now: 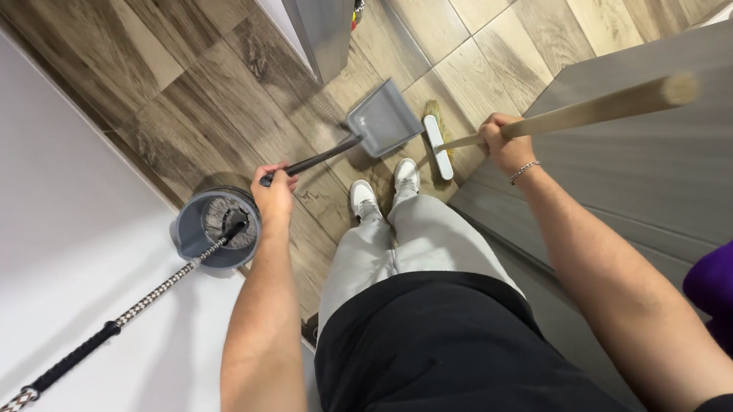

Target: The person sweeps debris from the floor with a broom and dustpan before spinning a mop in a bucket of water.

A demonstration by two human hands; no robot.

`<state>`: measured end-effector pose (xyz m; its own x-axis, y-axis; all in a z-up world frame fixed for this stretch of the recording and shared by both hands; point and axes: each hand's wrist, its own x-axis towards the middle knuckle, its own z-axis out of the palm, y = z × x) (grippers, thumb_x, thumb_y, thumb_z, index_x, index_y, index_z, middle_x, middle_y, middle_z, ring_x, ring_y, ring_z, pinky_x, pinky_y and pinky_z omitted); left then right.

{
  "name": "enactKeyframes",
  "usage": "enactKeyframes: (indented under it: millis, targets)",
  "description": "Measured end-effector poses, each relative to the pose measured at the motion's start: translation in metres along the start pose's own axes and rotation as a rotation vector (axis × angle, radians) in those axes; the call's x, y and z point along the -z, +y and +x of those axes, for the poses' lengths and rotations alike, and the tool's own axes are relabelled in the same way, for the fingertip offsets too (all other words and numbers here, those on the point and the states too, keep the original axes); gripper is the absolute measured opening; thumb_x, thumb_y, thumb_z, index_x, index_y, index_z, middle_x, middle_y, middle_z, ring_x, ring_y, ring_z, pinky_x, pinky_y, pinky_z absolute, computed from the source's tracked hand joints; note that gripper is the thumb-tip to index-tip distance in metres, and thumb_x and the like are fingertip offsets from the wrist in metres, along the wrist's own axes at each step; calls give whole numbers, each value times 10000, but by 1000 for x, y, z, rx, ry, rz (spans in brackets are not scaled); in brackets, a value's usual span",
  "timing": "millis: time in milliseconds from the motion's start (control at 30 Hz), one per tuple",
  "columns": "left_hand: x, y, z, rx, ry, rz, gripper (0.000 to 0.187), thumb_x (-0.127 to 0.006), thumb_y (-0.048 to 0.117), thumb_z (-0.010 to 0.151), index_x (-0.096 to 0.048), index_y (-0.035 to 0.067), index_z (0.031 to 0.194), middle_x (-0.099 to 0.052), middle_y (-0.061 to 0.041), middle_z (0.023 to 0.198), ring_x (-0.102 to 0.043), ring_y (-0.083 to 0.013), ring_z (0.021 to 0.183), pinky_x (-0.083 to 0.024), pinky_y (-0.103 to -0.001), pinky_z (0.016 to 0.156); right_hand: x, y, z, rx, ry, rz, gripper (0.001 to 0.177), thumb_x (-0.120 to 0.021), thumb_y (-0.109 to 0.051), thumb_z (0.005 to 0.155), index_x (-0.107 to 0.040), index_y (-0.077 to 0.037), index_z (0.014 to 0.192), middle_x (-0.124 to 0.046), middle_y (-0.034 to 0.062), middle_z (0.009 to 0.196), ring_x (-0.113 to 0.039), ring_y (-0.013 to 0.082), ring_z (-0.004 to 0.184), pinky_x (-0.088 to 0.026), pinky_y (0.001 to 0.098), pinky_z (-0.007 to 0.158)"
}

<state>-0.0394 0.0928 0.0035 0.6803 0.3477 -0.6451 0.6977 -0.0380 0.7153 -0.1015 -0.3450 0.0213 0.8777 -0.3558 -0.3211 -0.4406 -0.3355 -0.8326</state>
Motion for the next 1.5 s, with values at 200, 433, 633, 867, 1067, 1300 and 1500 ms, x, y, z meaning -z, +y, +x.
enactKeyframes:
  millis: [200, 433, 633, 867, 1067, 1300, 1500]
  targets:
    - [-3, -83, 39, -8, 62, -14, 253, -611, 33, 792, -750, 74, 1000, -738, -231, 1022, -781, -253, 816, -675, -286, 712, 15, -9, -3, -43, 53, -19, 207, -579, -174, 816, -576, -124, 615, -574, 69, 554, -585, 187, 564, -423, 299, 558]
    - [-5, -95, 31, 34, 125, -70, 272, -615, 52, 820, -745, 79, 1058, -718, -256, 1008, -783, -278, 842, -675, -307, 741, 14, -16, -10, -26, 60, -14, 221, -582, -183, 819, -563, -136, 604, -583, 62, 563, -587, 178, 570, -417, 297, 554]
    - [-2, -83, 20, 16, 140, 138, 210, -635, 201, 785, -763, 271, 937, -753, -32, 719, -773, -154, 720, -637, -253, 702, 9, -14, -13, -25, 59, 42, 219, -595, -146, 823, -557, -110, 610, -603, 91, 619, -608, 191, 561, -469, 295, 561]
    - [16, -39, -5, -169, 248, 351, 139, -632, 296, 801, -738, 283, 891, -739, -26, 712, -744, -212, 808, -563, -355, 750, -8, -41, -2, -31, 101, -49, 266, -573, -145, 881, -541, -123, 617, -577, 69, 555, -564, 186, 533, -420, 309, 523]
    - [1, -17, -15, -193, 352, 483, 174, -640, 322, 834, -735, 230, 946, -762, -96, 882, -743, -339, 921, -578, -458, 835, -12, -49, 44, 56, 178, -196, 264, -614, -171, 890, -528, -134, 643, -523, 53, 562, -519, 185, 577, -429, 363, 593]
    - [-42, 0, -23, -82, 163, 711, 344, -612, 333, 908, -709, 217, 1217, -772, -126, 1110, -736, -334, 1089, -589, -465, 947, -67, -38, 94, -128, 57, -166, 350, -689, -327, 892, -624, -33, 1071, -684, 211, 957, -697, 363, 1007, -530, 505, 874]
    - [-45, -19, 4, -47, 37, 679, 334, -608, 355, 922, -696, 248, 1225, -769, -129, 1121, -726, -343, 1105, -585, -457, 976, -110, -102, 16, -7, -402, -38, 126, -732, -216, 772, -638, -144, 814, -666, 33, 859, -682, 252, 884, -481, 346, 854]
